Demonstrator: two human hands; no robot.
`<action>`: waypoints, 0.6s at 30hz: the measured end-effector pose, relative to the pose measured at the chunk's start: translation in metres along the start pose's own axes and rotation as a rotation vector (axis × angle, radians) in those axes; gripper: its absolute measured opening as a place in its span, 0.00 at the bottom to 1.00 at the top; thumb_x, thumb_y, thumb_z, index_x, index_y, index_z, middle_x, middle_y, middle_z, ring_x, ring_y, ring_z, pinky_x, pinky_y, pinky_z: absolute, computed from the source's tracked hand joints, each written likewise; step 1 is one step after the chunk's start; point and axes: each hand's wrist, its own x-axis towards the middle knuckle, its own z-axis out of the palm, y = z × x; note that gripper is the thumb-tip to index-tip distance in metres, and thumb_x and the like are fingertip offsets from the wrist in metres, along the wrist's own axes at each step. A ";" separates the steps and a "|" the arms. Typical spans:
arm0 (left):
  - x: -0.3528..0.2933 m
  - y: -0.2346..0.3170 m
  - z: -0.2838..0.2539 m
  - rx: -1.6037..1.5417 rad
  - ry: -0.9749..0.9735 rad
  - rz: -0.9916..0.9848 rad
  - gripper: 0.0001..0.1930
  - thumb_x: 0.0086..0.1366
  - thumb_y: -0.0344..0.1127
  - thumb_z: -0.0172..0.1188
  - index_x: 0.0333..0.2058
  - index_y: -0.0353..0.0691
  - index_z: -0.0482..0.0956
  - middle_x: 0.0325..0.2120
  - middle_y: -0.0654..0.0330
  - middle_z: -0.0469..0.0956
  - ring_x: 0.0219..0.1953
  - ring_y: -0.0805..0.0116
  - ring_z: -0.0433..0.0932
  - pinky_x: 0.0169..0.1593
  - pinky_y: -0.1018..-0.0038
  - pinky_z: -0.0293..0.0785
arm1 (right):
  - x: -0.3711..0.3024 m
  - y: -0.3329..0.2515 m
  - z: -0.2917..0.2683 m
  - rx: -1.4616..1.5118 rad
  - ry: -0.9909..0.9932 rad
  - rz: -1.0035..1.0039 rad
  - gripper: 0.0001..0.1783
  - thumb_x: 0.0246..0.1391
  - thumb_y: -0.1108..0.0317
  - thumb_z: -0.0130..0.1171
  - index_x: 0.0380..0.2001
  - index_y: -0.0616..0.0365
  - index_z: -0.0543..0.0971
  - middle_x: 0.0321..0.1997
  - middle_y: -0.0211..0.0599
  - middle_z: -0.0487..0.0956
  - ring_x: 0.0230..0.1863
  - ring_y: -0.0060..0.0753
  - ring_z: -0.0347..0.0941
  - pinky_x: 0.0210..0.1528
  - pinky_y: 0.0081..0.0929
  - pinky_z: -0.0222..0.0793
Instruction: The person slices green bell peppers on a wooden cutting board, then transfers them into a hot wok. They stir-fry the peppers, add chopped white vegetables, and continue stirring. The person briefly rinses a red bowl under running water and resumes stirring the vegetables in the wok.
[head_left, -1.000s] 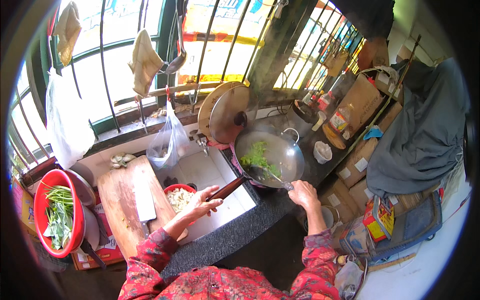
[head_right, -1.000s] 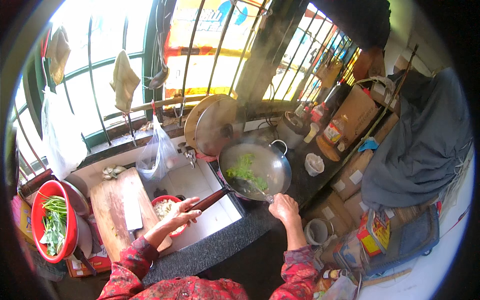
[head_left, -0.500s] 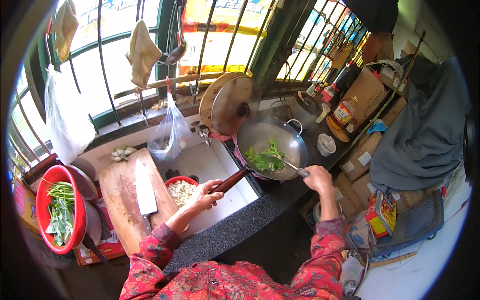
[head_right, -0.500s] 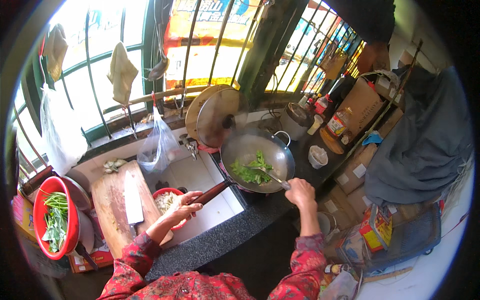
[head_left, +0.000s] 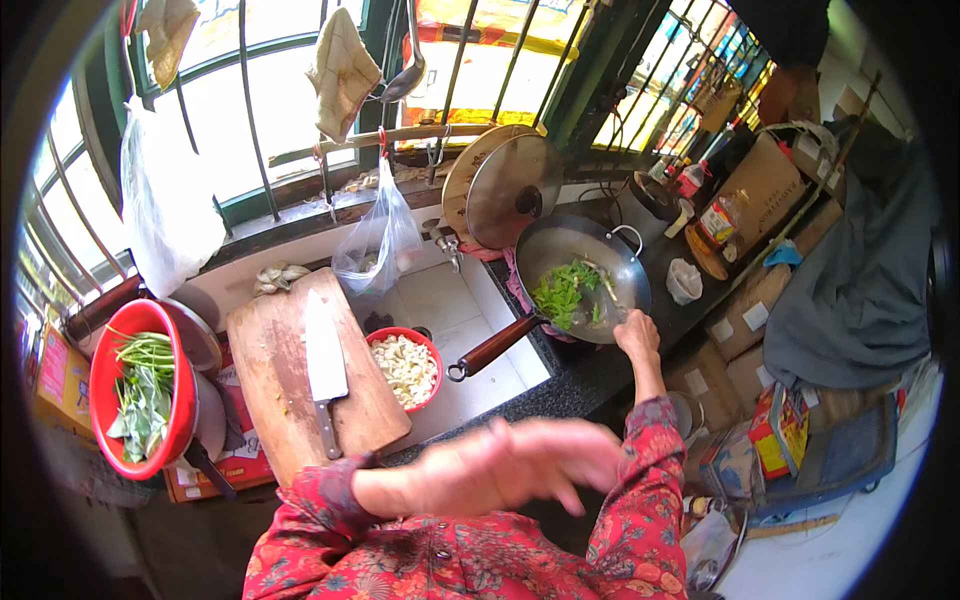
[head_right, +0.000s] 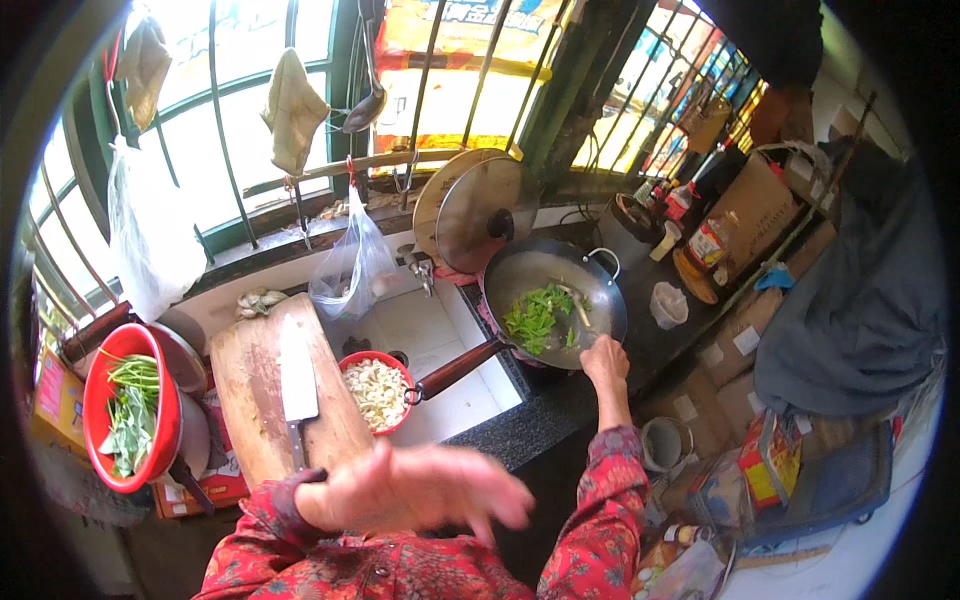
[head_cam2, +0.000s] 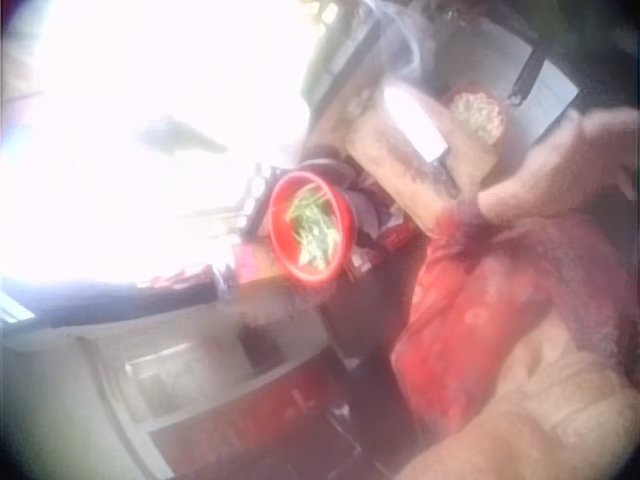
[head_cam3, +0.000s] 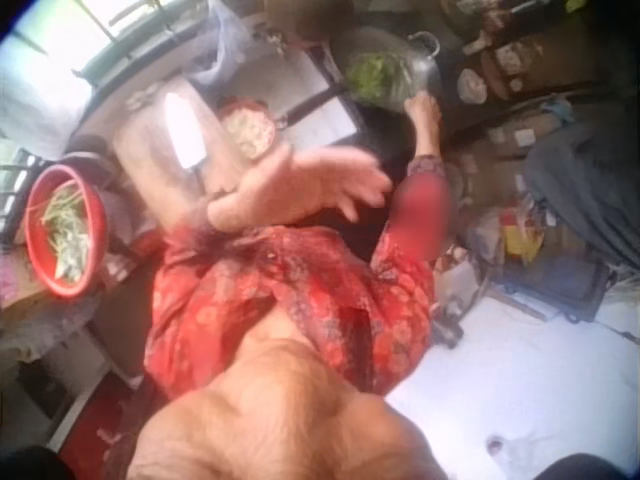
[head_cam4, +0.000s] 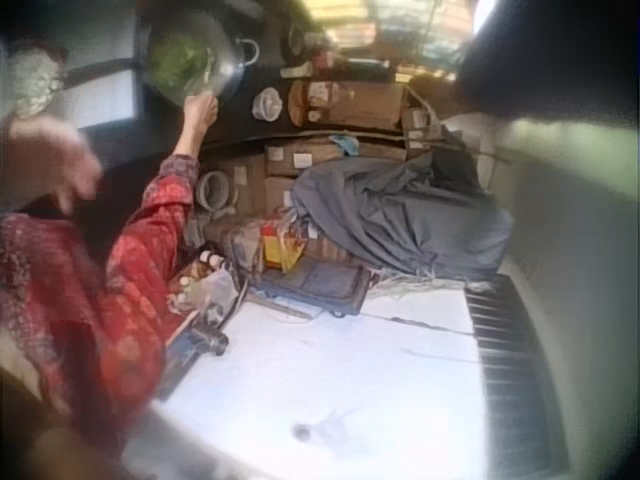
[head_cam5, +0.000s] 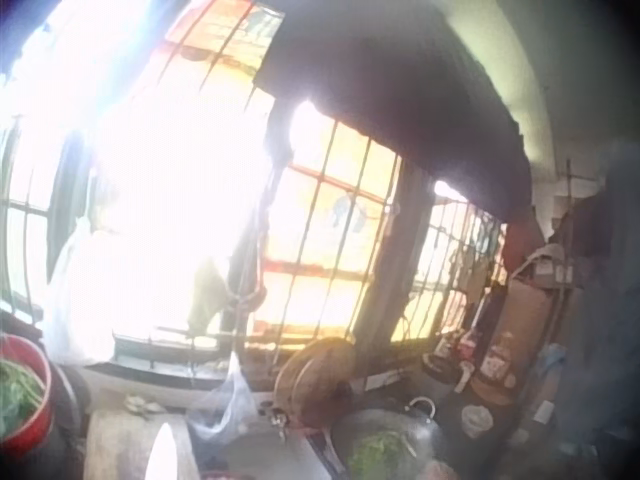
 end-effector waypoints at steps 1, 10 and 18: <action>0.002 0.000 0.021 -0.138 -0.126 -0.082 0.45 0.63 0.71 0.32 0.64 0.35 0.55 0.62 0.51 0.61 0.62 0.61 0.61 0.60 0.66 0.56 | -0.002 -0.007 0.000 -0.015 -0.057 0.022 0.15 0.46 0.67 0.52 0.35 0.63 0.80 0.42 0.57 0.78 0.48 0.58 0.74 0.51 0.46 0.70; -0.069 -0.025 -0.013 0.405 0.082 -0.447 0.21 0.68 0.36 0.52 0.58 0.39 0.66 0.46 0.58 0.75 0.50 0.73 0.71 0.54 0.73 0.68 | -0.088 -0.008 -0.082 0.012 -0.440 0.036 0.16 0.42 0.61 0.58 0.36 0.51 0.82 0.39 0.54 0.79 0.44 0.54 0.75 0.49 0.42 0.69; -0.148 -0.080 -0.066 0.386 0.569 -0.505 0.20 0.67 0.36 0.55 0.55 0.36 0.69 0.43 0.57 0.77 0.45 0.73 0.74 0.52 0.74 0.69 | -0.057 -0.036 -0.012 0.147 -0.004 0.096 0.18 0.48 0.63 0.50 0.37 0.65 0.79 0.42 0.61 0.77 0.48 0.62 0.72 0.51 0.48 0.68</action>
